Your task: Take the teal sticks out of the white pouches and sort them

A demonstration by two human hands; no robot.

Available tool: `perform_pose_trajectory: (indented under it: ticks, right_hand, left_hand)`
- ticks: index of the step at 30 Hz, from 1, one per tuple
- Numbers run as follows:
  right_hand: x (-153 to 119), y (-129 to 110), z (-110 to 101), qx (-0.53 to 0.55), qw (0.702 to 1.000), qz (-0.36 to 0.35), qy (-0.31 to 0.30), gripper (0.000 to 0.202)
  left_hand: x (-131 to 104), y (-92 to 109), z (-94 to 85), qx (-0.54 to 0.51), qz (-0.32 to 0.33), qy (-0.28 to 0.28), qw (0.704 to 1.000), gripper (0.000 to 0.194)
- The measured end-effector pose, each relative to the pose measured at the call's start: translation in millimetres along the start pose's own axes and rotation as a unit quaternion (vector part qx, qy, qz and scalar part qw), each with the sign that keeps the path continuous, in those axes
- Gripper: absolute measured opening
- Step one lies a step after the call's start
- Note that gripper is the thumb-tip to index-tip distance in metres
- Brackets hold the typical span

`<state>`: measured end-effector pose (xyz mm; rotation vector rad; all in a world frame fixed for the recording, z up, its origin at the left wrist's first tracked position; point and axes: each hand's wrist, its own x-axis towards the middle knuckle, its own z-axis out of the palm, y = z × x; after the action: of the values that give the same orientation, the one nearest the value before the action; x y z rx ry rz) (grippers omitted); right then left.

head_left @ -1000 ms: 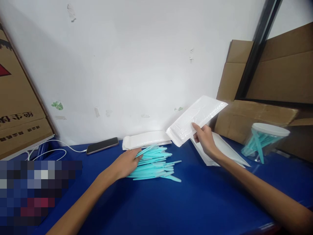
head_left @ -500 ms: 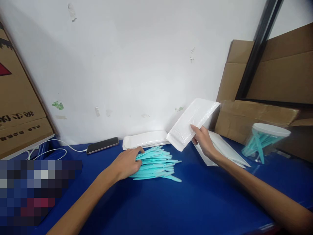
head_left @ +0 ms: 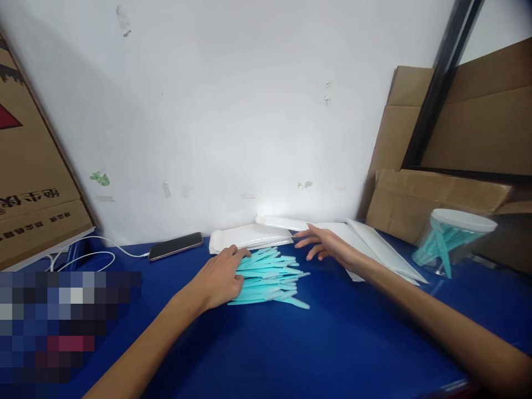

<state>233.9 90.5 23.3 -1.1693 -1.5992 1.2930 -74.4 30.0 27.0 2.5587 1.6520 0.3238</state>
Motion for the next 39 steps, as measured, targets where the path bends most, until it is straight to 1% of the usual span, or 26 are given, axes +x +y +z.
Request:
perform_pose_trajectory:
  ticks: [2,3,6,8,10,12,14,17,20,25,28,31,33,36,38,39]
  right_hand:
    - [3,3,-2,-0.097,0.993,-0.042,0.055,0.05]
    - [5,5,-3,-0.153,0.982,-0.066,0.084,0.05]
    - [7,10,-3,-0.282,0.939,-0.117,0.157,0.043]
    - [7,14,-1,-0.354,0.906,-0.151,0.177,0.037]
    - [7,18,0,-0.455,0.852,-0.196,0.171,0.037]
    - [8,24,1,-0.541,0.798,-0.221,0.144,0.042]
    - [9,29,2,-0.585,0.77,-0.226,0.118,0.045]
    - [11,33,1,-0.619,0.744,-0.23,0.103,0.049]
    - [11,33,0,-0.632,0.731,-0.231,0.115,0.052]
    - [9,27,4,-0.618,0.733,-0.267,0.094,0.053]
    - [16,24,14,-0.604,0.739,-0.288,0.076,0.052]
    - [29,20,31,-0.592,0.747,-0.298,0.043,0.05]
    - [36,16,42,-0.593,0.744,-0.307,0.032,0.046]
    - [39,5,50,-0.596,0.73,-0.33,0.052,0.043]
    - [35,-5,44,-0.597,0.72,-0.343,0.084,0.039]
    - [32,-11,36,-0.6,0.719,-0.335,0.104,0.035]
  left_hand:
    - [0,0,1.0,-0.002,0.012,0.004,1.0,0.054]
    - [0,0,1.4,-0.003,0.017,0.006,1.0,0.053]
    - [1,1,1.9,-0.008,0.024,0.01,1.0,0.051]
    - [1,0,1.5,-0.009,0.026,0.017,0.999,0.049]
    - [2,-2,1.1,-0.006,0.027,0.024,0.999,0.046]
    - [3,-4,1.4,-0.004,0.028,0.032,0.999,0.043]
    - [3,-6,3.1,-0.006,0.023,0.036,0.999,0.044]
    - [4,-7,7.1,-0.021,0.009,0.03,0.999,0.051]
    - [3,-5,10.4,-0.051,0.007,0.016,0.999,0.057]
    - [1,-3,13.4,-0.087,0.021,0.008,0.996,0.062]
    - [0,-3,16.9,-0.095,0.025,0.009,0.995,0.063]
    - [1,-3,21.1,-0.101,0.021,-0.005,0.995,0.063]
    - [2,-3,23.0,-0.099,0.015,-0.01,0.995,0.063]
    - [3,-2,23.4,-0.084,0.012,0.005,0.996,0.066]
    - [4,-1,22.9,-0.073,0.006,0.009,0.997,0.068]
    - [4,0,22.8,-0.068,0.0,0.005,0.998,0.068]
